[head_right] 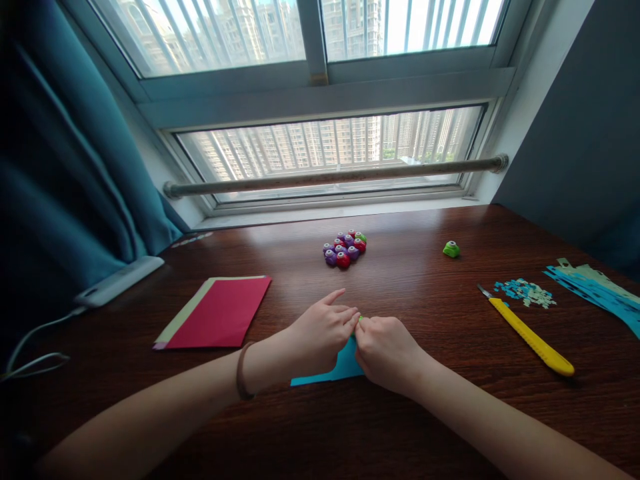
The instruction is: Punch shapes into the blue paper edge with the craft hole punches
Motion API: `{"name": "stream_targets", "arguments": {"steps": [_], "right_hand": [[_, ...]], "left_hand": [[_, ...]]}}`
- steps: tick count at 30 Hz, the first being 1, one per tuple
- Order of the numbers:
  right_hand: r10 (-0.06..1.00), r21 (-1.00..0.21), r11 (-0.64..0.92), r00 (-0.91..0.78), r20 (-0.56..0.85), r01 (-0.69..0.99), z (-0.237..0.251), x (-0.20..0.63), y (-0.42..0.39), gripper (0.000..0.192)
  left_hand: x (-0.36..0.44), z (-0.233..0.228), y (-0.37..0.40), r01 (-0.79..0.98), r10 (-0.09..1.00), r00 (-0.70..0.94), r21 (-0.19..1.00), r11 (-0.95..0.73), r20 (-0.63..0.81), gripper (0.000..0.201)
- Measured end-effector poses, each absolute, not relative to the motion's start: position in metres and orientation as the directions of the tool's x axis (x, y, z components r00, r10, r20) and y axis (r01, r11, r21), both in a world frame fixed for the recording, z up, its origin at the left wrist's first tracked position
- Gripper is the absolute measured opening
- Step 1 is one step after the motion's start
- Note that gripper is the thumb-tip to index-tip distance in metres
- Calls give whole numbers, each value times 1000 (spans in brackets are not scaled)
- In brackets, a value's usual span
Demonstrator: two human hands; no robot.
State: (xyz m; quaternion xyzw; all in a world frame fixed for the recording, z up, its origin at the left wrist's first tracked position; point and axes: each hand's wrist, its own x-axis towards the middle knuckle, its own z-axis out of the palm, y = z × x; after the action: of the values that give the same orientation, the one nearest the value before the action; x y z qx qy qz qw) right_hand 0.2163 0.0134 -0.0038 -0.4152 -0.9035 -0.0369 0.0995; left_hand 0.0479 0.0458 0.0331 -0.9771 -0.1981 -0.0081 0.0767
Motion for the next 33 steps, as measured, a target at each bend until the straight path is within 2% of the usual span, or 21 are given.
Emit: {"name": "stream_targets", "arguments": {"steps": [5, 9, 15, 19, 23, 29, 33], "right_hand": [[727, 27, 660, -647, 230, 751, -7, 216, 13, 12], [708, 38, 666, -647, 282, 745, -9, 216, 13, 13], [703, -8, 651, -598, 385, 759, -13, 220, 16, 20], [723, -94, 637, -552, 415, 765, -14, 221, 17, 26], [758, -229, 595, -444, 478, 770, -14, 219, 18, 30], [779, -392, 602, -406, 477, 695, -19, 220, 22, 57], [802, -471, 529, -235, 549, 706, -19, 237, 44, 57]], "left_hand": [[48, 28, 42, 399, 392, 917, -182, -899, 75, 37], [45, 29, 45, 422, 416, 905, -71, -904, 87, 35], [37, 26, 45, 516, 525, 839, 97, -851, 144, 37], [24, 13, 39, 609, 615, 769, 90, -788, 174, 48], [6, -3, 33, 659, 666, 738, 99, -746, 110, 63], [-5, -12, 28, 681, 702, 711, 203, -704, 48, 62], [-5, -11, 29, 675, 699, 714, 235, -699, 29, 61]]}}
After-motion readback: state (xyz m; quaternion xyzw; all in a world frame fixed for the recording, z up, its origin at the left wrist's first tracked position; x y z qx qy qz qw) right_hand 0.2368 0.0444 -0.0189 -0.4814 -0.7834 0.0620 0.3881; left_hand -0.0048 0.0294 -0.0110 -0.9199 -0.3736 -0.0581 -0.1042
